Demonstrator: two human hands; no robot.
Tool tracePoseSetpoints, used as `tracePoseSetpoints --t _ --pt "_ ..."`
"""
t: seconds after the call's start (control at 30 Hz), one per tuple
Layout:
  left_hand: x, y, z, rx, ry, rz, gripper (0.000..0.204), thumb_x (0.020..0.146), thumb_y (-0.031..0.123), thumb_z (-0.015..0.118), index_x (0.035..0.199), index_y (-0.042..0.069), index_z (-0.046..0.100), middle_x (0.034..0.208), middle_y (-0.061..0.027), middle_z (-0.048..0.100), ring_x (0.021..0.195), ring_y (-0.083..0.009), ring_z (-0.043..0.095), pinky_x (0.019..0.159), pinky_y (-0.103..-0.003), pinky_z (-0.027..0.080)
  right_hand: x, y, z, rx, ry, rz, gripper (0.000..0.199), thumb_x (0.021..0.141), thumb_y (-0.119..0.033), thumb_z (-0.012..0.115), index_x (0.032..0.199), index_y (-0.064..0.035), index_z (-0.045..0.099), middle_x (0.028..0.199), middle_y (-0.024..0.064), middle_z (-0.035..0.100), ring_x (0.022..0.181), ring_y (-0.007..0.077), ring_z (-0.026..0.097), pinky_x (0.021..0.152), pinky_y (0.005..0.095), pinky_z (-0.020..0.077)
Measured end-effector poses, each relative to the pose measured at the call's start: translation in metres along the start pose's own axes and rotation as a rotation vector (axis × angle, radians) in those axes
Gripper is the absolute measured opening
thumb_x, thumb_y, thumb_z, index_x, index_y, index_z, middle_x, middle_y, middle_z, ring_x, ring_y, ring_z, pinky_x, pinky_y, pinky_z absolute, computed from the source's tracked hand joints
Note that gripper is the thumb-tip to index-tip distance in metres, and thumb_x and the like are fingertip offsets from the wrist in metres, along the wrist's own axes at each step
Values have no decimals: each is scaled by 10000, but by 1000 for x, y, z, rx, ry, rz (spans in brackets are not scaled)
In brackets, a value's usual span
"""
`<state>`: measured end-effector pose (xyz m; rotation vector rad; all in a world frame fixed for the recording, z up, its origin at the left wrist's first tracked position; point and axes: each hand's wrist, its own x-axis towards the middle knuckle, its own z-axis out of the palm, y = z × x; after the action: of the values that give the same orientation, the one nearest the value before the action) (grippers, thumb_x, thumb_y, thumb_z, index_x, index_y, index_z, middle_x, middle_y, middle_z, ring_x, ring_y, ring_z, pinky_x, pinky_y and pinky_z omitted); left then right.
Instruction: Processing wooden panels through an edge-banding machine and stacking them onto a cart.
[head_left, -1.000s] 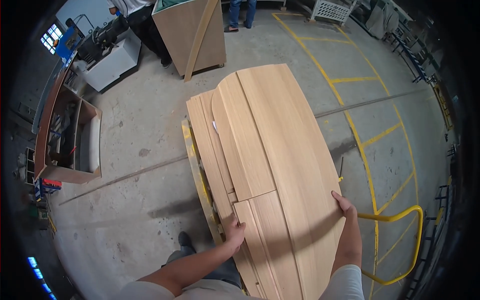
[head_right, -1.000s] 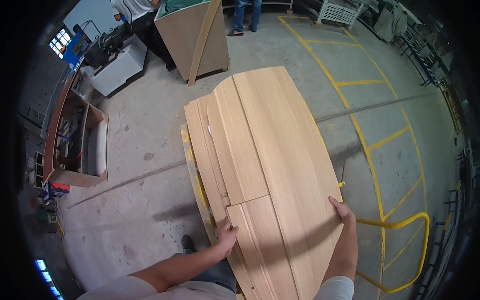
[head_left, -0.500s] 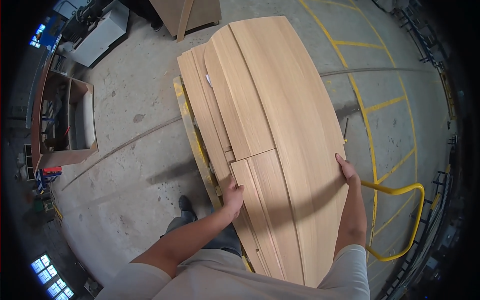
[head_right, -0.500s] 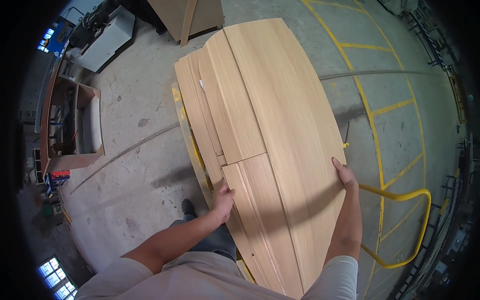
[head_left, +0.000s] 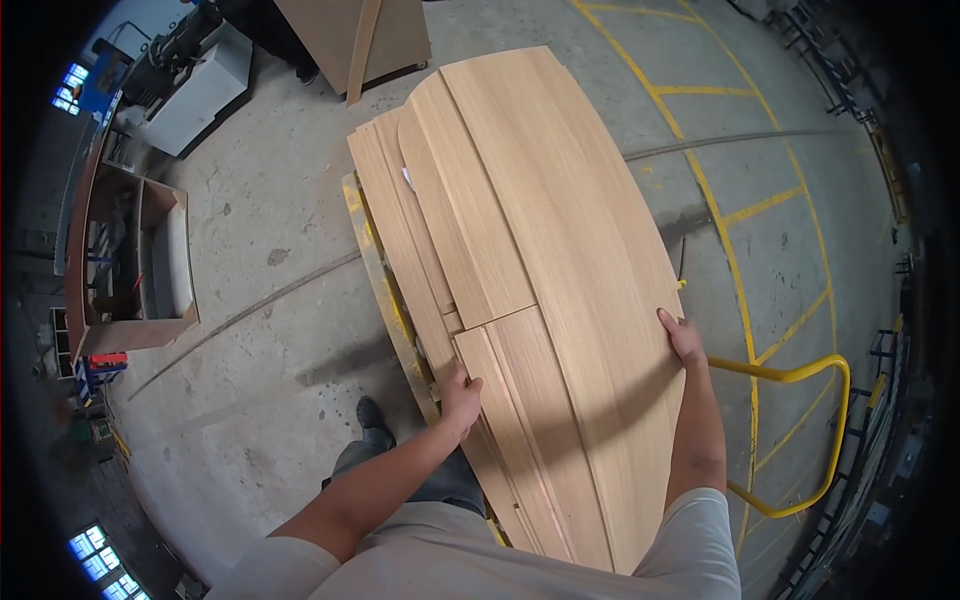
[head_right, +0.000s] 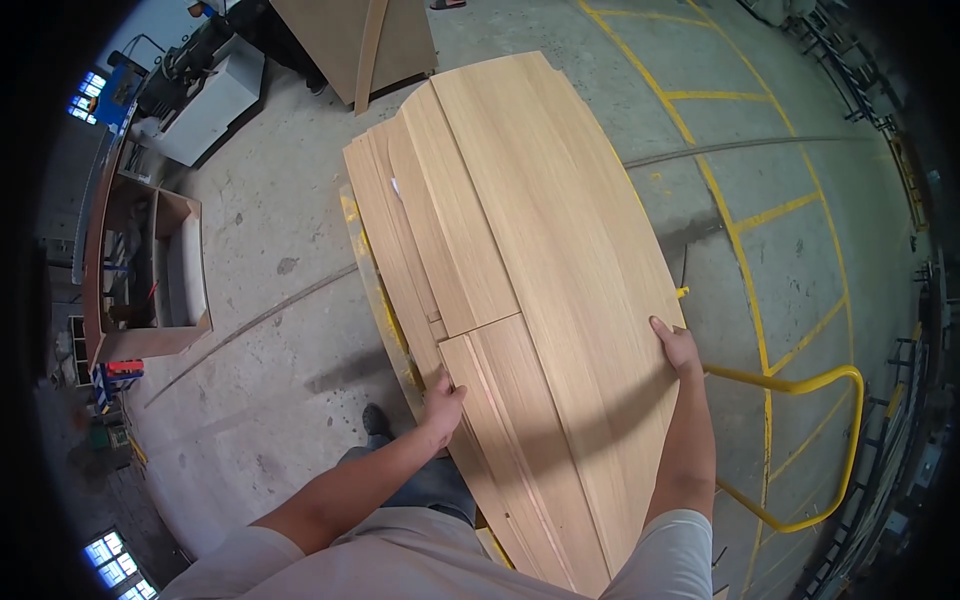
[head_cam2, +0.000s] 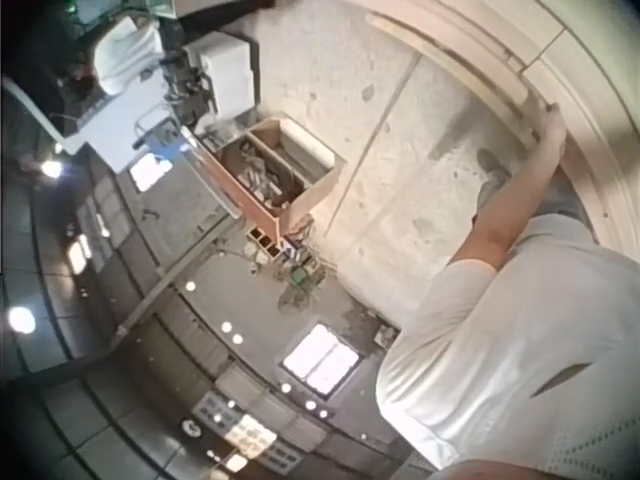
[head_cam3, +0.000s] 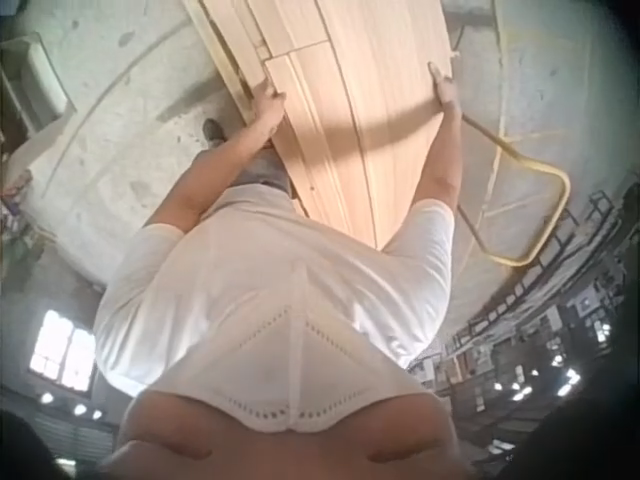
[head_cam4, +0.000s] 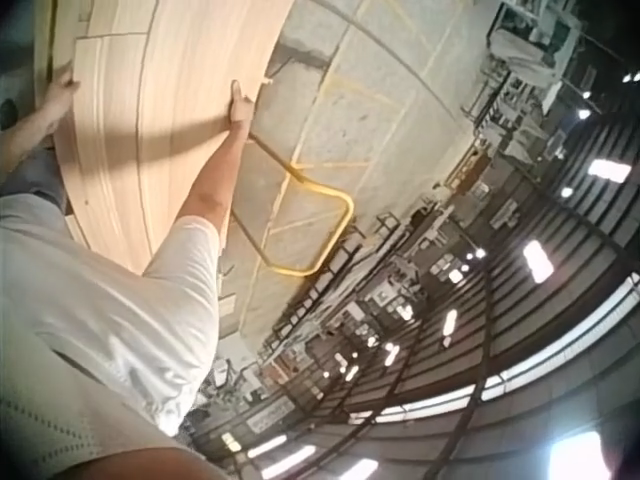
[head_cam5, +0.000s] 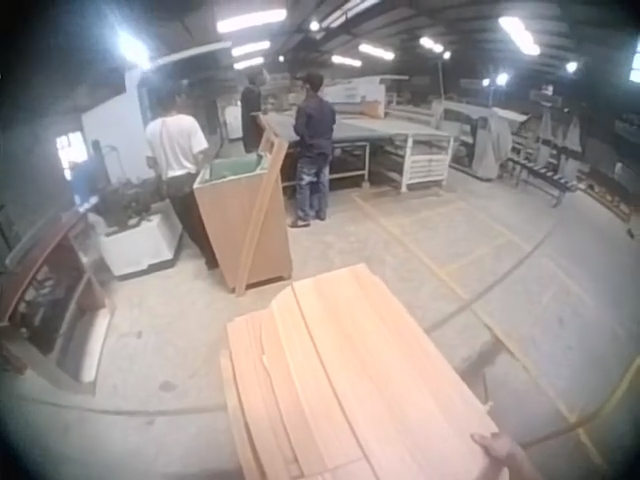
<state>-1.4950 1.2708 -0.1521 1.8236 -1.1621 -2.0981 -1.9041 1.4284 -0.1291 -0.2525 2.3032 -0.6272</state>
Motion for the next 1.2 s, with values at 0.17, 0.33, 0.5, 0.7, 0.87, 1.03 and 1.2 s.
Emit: tracePoseSetpoints --t 0.17,0.33,0.5,0.7,0.87,1.03,1.2 --pt "-19 19 -15 497 231 430 664 847 76 601 1443 74 307 1458 -175 334 1310 -307 385 1049 -327 338 -18 -7 31 -157 258 -71 778 787 -554 652 1197 100 551 865 217 662 852 271 655 783 383 489" --pt "-25 52 -13 1357 -94 960 699 818 188 624 1444 114 321 1523 -163 201 1393 -371 210 1135 -444 204 -32 -20 41 -333 445 -78 588 859 -587 515 930 -16 636 820 183 651 824 373 622 731 443 478" --pt "-24 54 12 1652 -473 1028 682 837 306 610 1440 143 336 1521 -137 221 1403 -355 184 1146 -501 136 -39 -15 28 -339 505 -94 593 856 -590 510 993 -31 655 840 171 657 851 341 630 756 437 485" --pt "-6 41 16 1664 -514 1104 730 832 382 623 1446 125 323 1515 -206 203 1378 -437 198 1110 -556 182 -51 -7 66 -358 896 -320 611 828 -410 610 1305 -52 476 1296 243 453 1181 382 435 1016 495 331" --pt "-8 42 16 1748 -578 1091 773 829 367 642 1458 91 286 1509 -272 155 1372 -493 156 1092 -596 180 -175 31 139 -252 649 -333 645 853 -481 564 1343 -77 450 1429 219 340 1316 380 323 1108 523 218" --pt "-5 32 15 1809 -607 1166 806 816 334 664 1462 72 259 1517 -276 118 1377 -495 144 1082 -614 186 -312 127 162 -260 701 -54 734 809 -566 585 1380 -134 423 1464 196 300 1317 383 319 1084 572 223" --pt "-2 37 11 1843 -584 1104 818 823 318 654 1481 98 220 1529 -260 90 1379 -500 129 1081 -618 179 -326 161 167 -315 788 130 813 751 -644 586 1403 -196 396 1485 149 288 1319 377 320 1071 621 195"
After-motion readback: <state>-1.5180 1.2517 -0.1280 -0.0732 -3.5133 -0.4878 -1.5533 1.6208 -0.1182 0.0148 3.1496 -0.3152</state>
